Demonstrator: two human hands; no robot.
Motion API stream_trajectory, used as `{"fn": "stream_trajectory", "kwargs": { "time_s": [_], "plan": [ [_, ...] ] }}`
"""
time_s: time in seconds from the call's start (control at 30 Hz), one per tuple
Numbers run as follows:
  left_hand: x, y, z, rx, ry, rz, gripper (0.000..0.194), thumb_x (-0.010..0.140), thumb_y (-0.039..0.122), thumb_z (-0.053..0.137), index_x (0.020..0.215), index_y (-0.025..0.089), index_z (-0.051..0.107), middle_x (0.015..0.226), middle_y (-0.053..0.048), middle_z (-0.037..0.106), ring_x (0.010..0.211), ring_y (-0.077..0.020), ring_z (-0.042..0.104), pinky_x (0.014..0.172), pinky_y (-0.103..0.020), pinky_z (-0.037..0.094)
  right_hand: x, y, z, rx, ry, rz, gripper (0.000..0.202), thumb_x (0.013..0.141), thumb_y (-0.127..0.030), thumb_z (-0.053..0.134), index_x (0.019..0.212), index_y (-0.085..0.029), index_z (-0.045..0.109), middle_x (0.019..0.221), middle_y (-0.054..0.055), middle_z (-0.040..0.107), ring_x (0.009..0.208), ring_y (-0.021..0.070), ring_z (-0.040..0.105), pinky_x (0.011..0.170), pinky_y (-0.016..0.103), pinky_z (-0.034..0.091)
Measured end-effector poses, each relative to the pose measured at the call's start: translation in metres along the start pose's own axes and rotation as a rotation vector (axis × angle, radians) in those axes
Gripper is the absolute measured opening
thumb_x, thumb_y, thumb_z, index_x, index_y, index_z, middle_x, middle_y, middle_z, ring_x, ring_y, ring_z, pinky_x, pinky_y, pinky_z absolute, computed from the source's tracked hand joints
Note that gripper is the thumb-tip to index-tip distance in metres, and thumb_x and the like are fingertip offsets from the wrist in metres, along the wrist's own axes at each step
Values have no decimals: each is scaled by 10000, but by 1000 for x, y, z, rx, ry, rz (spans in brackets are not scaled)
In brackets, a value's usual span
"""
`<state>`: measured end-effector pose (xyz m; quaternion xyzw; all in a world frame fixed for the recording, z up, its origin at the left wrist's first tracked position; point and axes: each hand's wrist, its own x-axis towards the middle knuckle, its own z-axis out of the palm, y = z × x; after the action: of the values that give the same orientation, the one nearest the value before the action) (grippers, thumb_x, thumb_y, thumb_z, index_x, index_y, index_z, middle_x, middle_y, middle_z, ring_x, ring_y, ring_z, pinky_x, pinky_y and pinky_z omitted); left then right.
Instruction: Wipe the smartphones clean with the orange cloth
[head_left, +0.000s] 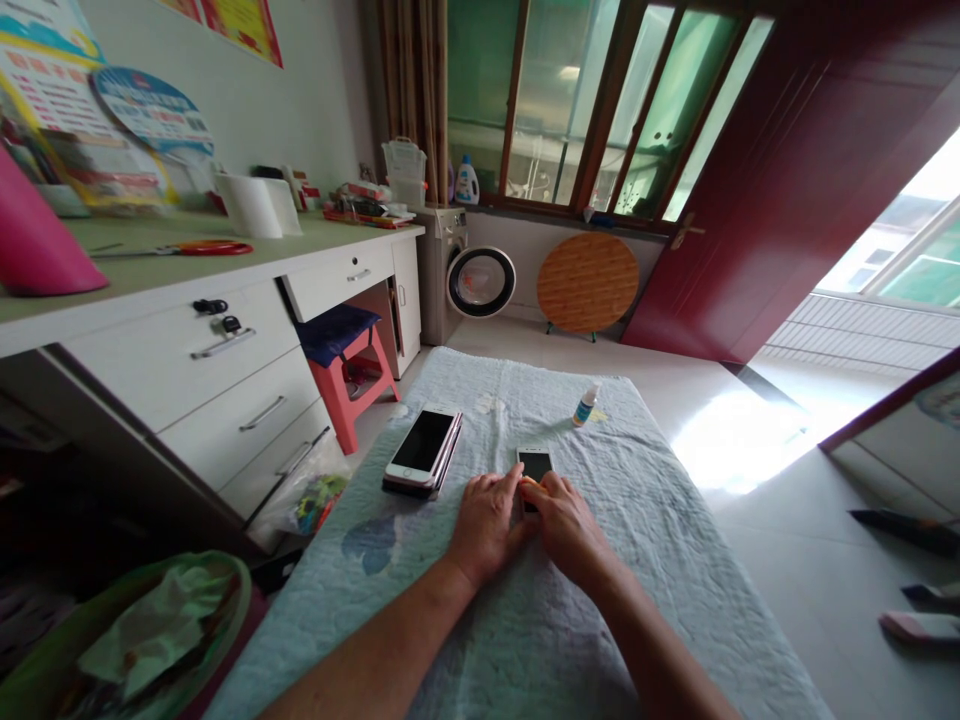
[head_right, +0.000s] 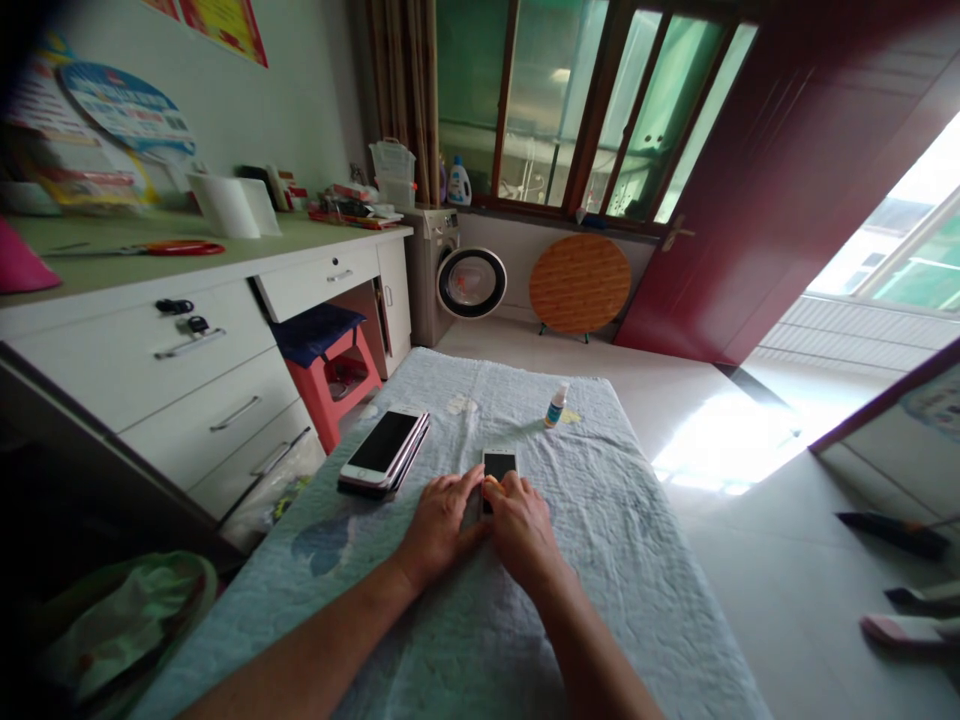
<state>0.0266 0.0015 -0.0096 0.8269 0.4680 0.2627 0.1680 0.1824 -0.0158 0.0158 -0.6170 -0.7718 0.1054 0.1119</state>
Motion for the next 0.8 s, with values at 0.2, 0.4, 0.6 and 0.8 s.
{"fn": "stream_trajectory", "kwargs": {
  "time_s": [0.2, 0.4, 0.6, 0.8],
  "plan": [
    [1, -1, 0, 0, 8, 0, 626, 848, 513, 597, 1348, 158, 471, 1145, -119, 666, 1052, -302, 575, 964, -468, 403, -14, 2, -7, 110, -44, -101, 239, 947, -212, 416, 890, -226, 648, 823, 18, 512, 760, 146, 459, 691, 248, 306],
    [1, -4, 2, 14, -11, 22, 512, 791, 467, 702, 1231, 226, 595, 1294, -67, 614, 1137, -294, 531, 1016, -462, 367, -17, 22, -15, 135, -6, -9, 264, 968, -231, 374, 883, -218, 623, 800, 21, 513, 744, 149, 480, 663, 247, 308],
    [2, -3, -2, 6, -51, 10, 493, 780, 440, 713, 1215, 226, 621, 1328, -51, 596, 1147, -297, 519, 1029, -463, 359, -14, 20, -12, 41, 13, 32, 216, 942, -168, 389, 922, -208, 600, 835, 29, 522, 751, 149, 481, 677, 250, 299],
    [2, -3, -5, -8, -57, 27, 501, 814, 463, 652, 1247, 216, 606, 1329, -61, 594, 1143, -303, 518, 1023, -468, 364, -14, 2, -5, 48, -3, -45, 193, 924, -152, 424, 939, -205, 609, 852, 30, 530, 772, 151, 473, 698, 254, 295]
  ]
}}
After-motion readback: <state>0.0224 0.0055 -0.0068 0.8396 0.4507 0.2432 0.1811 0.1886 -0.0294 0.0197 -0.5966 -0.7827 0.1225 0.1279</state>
